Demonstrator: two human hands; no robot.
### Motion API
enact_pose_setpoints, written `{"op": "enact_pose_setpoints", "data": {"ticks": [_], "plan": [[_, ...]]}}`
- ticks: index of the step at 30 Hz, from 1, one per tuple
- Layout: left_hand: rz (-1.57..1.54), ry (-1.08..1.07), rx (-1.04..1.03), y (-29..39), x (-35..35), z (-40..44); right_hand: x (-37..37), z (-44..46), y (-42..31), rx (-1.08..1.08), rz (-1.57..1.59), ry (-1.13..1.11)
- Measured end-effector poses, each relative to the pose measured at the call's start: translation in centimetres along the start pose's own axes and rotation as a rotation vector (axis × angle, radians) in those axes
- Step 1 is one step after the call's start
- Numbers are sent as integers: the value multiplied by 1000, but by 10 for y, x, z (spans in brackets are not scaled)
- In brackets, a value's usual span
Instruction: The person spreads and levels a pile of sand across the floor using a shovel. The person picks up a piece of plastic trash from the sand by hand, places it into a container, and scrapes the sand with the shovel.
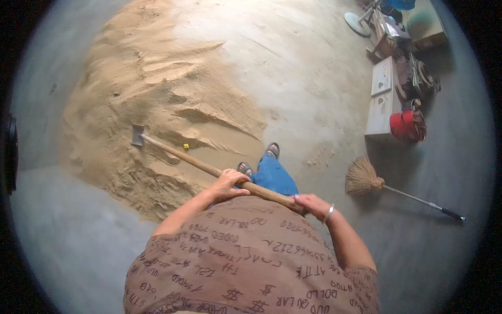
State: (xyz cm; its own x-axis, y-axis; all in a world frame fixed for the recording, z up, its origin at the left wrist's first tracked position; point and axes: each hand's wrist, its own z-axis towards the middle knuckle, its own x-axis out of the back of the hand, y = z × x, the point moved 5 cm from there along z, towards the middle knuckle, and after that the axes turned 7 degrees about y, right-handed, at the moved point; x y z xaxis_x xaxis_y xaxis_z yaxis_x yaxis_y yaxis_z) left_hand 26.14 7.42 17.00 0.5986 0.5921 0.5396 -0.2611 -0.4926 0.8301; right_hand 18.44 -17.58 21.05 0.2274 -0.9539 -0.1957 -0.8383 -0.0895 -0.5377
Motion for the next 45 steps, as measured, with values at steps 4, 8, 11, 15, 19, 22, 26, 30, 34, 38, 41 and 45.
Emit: {"op": "enact_pose_setpoints", "data": {"ticks": [4,8,11,15,19,22,26,30,34,38,41,45], "plan": [[22,337,86,-44,-2,-12,-3,-9,8,-54,-179,-57],[-215,917,1040,-229,-20,-79,4,12,-23,80,-900,-19],[-1386,969,1411,-233,-30,-58,-9,15,-37,208,-1239,8],[-1561,1123,1339,-225,-37,-38,-13,-28,-62,287,-1391,123],[-1778,1270,948,-144,-55,2,58,-65,-14,800,-1408,479],[-2034,1198,657,-102,-87,36,127,-98,12,982,-1450,725],[-1972,817,664,46,-139,58,244,-149,87,934,-1458,881],[-1923,1118,448,26,-159,59,339,-218,187,188,-1429,781],[-1625,1034,553,54,-228,95,362,-289,228,-93,-1250,930],[-1576,952,979,39,-355,135,385,-367,253,6,-1355,1090],[-1478,630,1137,109,-429,163,414,-444,269,-72,-1375,1231],[-1435,203,1124,205,-517,190,431,-549,261,-376,-1470,1189]]}}
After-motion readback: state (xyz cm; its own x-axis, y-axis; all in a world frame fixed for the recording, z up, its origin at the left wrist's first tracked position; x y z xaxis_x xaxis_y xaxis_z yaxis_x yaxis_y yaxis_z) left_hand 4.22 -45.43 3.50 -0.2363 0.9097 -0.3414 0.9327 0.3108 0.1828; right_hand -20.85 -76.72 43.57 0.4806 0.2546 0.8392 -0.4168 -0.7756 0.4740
